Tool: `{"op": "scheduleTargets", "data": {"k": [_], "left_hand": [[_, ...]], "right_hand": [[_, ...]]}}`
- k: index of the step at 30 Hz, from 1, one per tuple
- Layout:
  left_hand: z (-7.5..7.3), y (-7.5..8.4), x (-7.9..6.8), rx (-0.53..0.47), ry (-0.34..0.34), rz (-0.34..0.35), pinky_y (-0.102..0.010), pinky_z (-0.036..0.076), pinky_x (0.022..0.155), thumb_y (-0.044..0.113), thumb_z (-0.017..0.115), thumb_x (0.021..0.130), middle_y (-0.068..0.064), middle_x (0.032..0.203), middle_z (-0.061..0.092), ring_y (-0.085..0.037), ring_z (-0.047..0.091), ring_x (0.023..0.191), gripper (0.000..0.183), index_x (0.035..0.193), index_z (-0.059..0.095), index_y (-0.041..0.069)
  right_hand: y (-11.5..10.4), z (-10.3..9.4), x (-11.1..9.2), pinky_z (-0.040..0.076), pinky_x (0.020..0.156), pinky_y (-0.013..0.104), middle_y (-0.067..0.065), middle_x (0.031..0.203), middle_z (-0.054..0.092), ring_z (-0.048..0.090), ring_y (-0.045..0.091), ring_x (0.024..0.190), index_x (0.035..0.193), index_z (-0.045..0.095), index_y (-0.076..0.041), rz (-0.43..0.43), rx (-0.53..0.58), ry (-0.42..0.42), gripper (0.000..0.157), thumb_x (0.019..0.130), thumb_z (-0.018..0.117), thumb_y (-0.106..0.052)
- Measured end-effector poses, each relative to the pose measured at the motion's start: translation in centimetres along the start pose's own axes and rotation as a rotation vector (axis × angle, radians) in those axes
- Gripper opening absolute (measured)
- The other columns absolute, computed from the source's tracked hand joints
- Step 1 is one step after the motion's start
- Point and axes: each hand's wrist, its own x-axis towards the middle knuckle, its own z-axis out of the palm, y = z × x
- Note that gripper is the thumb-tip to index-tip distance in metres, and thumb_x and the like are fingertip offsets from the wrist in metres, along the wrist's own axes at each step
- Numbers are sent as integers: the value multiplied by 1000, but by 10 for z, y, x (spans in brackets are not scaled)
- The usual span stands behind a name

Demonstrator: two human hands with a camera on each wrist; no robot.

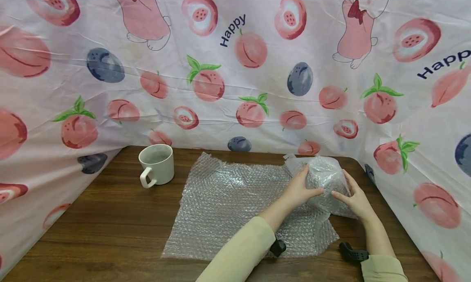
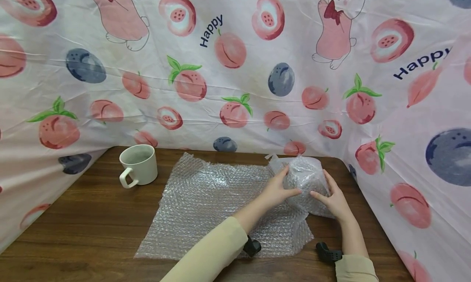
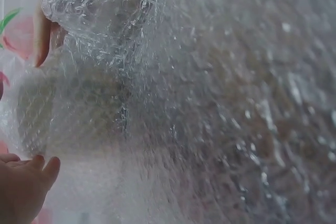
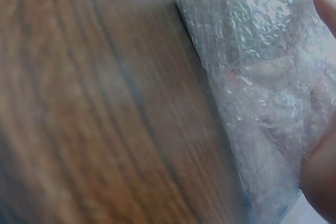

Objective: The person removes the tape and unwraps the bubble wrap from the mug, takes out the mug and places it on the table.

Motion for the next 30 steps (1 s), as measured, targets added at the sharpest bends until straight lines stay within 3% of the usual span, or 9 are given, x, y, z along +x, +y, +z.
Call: {"op": "scheduleTargets", "data": {"k": [14, 23, 30], "left_hand": [[5, 5, 3, 7, 41, -82, -36, 32, 107, 37, 78, 81, 0, 153, 30, -18, 31, 137, 91, 152, 27, 13], [5, 4, 6, 25, 37, -72, -37, 33, 106, 38, 78, 80, 0, 152, 31, -18, 31, 137, 91, 152, 28, 14], [6, 5, 6, 17, 44, -55, -32, 31, 107, 36, 79, 79, 1, 152, 31, -15, 30, 137, 90, 151, 30, 12]], "right_hand": [[-4, 0, 2, 8, 104, 69, 21, 157, 3, 1, 44, 140, 155, 4, -11, 37, 9, -10, 93, 89, 69, -11], [-3, 0, 5, 9, 104, 67, 19, 157, 7, 4, 40, 141, 155, 8, -11, 14, 29, -9, 90, 89, 68, -6], [-4, 2, 3, 12, 105, 65, 20, 157, 9, 8, 39, 140, 155, 10, -12, -22, 21, 1, 88, 89, 68, -6]]}}
